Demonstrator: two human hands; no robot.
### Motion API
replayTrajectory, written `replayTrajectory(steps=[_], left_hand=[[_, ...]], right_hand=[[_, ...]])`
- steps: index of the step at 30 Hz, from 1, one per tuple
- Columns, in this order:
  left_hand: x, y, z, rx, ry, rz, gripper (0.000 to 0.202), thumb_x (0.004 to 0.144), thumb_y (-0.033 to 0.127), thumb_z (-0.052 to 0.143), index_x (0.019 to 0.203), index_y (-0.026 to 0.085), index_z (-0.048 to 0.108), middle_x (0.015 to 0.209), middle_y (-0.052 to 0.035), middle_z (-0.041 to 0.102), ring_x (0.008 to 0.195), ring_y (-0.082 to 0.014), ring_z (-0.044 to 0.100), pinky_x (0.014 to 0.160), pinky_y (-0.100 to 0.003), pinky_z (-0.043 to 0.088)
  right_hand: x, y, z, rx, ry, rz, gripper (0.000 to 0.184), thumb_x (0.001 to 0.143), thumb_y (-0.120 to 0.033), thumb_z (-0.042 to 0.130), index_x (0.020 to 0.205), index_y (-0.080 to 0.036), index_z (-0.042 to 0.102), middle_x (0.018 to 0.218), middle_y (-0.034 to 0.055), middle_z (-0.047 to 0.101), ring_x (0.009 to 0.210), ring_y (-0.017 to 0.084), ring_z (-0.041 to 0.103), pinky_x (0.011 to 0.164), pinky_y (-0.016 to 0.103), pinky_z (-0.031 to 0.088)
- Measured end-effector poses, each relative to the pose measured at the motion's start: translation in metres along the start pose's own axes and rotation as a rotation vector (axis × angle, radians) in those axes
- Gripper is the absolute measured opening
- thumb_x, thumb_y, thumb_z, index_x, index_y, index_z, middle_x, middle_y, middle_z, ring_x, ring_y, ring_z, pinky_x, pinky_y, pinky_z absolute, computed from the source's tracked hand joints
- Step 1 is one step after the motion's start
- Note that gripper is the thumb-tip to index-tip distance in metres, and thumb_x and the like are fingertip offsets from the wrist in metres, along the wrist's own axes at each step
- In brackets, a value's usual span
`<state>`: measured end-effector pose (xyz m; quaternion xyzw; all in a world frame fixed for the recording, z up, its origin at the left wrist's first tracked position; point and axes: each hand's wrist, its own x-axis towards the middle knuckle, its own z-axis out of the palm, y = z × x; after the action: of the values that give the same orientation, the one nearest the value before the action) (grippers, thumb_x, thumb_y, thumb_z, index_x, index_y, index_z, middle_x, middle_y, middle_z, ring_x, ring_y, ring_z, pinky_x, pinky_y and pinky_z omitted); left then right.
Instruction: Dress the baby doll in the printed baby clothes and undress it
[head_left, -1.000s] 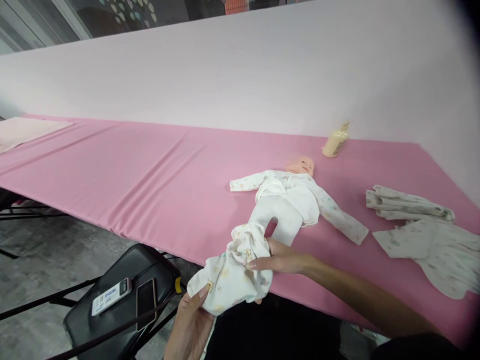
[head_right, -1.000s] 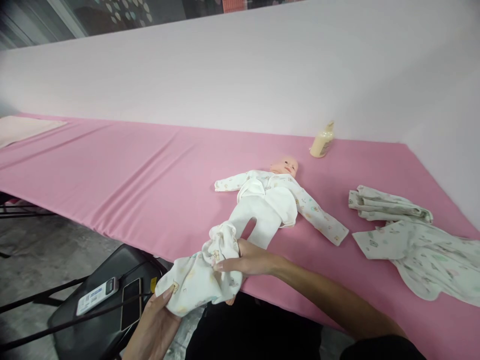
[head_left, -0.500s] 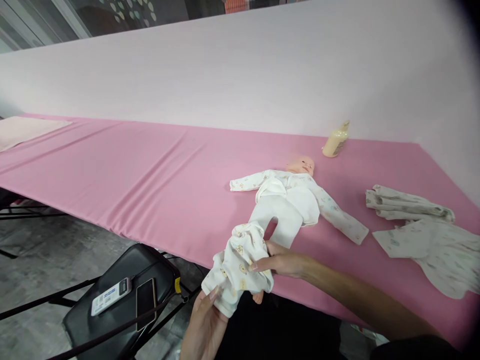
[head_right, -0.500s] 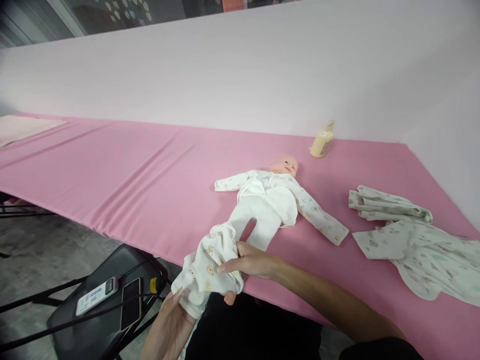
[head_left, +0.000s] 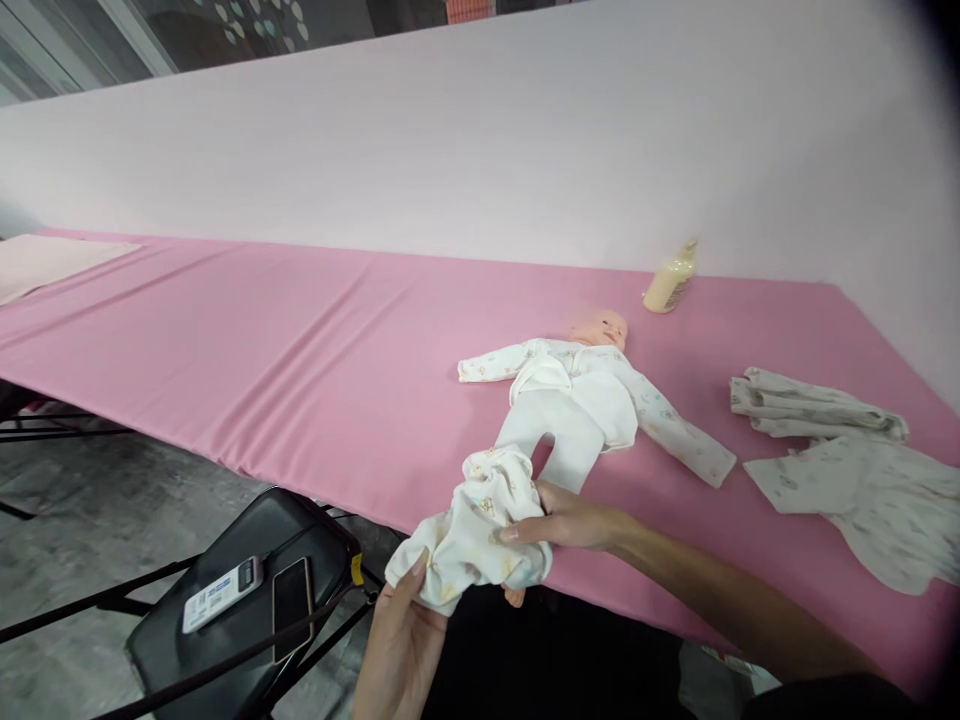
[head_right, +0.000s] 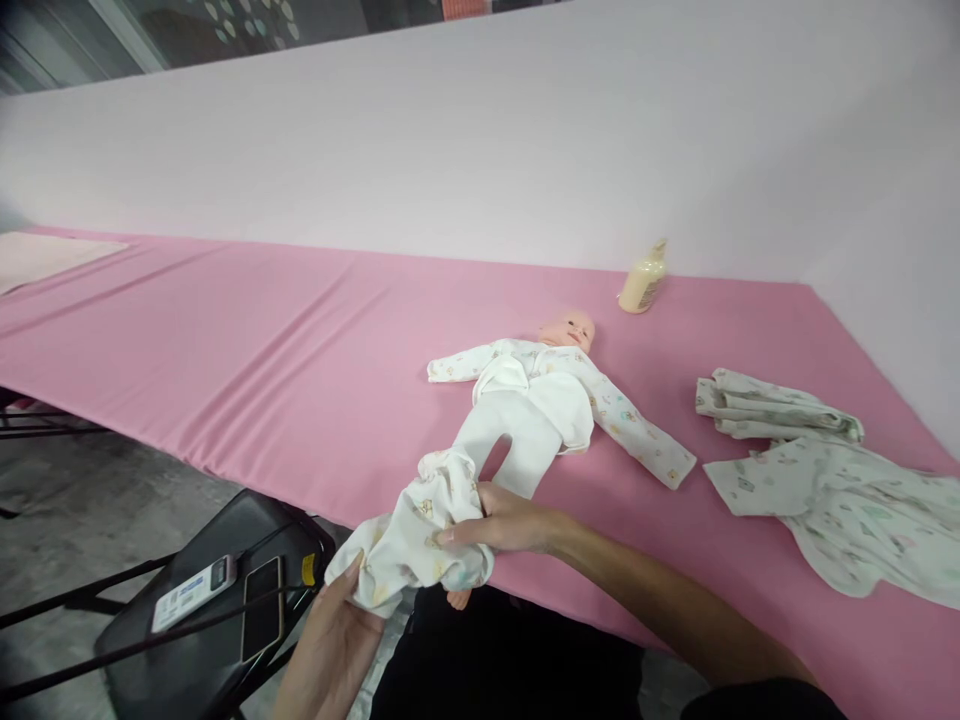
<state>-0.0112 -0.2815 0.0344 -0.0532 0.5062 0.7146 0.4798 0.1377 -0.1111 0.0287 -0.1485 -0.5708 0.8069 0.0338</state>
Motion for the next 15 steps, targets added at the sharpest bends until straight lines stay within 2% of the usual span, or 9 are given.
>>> replayTrajectory(steps=[4,8,10,13,15], left_hand=[[-0.0028,0.0077,0.0017,-0.026,-0.020,-0.027,0.027,0.093,0.023,0.055,0.113,0.021,0.072,0.131,-0.0030,0.064,0.123,-0.0266,0.058,0.091,-0.029,0.056],[-0.0081,0.0083,0.0041,0.015,-0.059,-0.042,0.027,0.090,0.022,0.059,0.113,0.018,0.071,0.127,-0.0063,0.066,0.121,-0.0272,0.060,0.093,-0.030,0.055],[-0.0092,0.0067,0.0041,0.053,-0.077,-0.032,0.026,0.091,0.021,0.057,0.112,0.020,0.072,0.126,-0.0050,0.067,0.119,-0.0276,0.061,0.091,-0.033,0.056],[-0.0083,0.0033,0.0010,0.070,-0.095,-0.017,0.028,0.093,0.017,0.051,0.109,0.024,0.072,0.125,-0.0009,0.067,0.120,-0.0265,0.061,0.090,-0.036,0.055],[-0.0066,0.0008,-0.0026,0.036,-0.115,-0.020,0.025,0.090,0.016,0.056,0.107,0.022,0.073,0.125,-0.0036,0.067,0.121,-0.0264,0.060,0.094,-0.034,0.053]], right_hand=[[-0.0002,0.0008,-0.0007,-0.089,-0.083,-0.033,0.043,0.083,-0.049,0.069,0.104,-0.012,0.066,0.092,0.0076,0.067,0.084,0.019,0.064,0.073,0.029,0.051],[0.0001,0.0002,0.0012,-0.140,-0.113,-0.065,0.040,0.087,-0.047,0.066,0.103,-0.010,0.065,0.083,0.0052,0.063,0.076,0.013,0.060,0.066,0.023,0.047],[0.0001,0.0002,0.0017,-0.154,-0.125,-0.071,0.037,0.088,-0.044,0.065,0.103,-0.010,0.065,0.081,0.0040,0.062,0.073,0.012,0.059,0.063,0.021,0.045],[0.0005,0.0016,0.0015,-0.092,-0.228,-0.036,0.037,0.090,-0.045,0.062,0.105,-0.011,0.062,0.078,0.0033,0.062,0.066,0.011,0.059,0.060,0.021,0.046],[0.0009,0.0024,0.0012,-0.051,-0.293,-0.016,0.038,0.091,-0.046,0.060,0.105,-0.011,0.061,0.078,0.0038,0.063,0.062,0.011,0.061,0.060,0.022,0.048]])
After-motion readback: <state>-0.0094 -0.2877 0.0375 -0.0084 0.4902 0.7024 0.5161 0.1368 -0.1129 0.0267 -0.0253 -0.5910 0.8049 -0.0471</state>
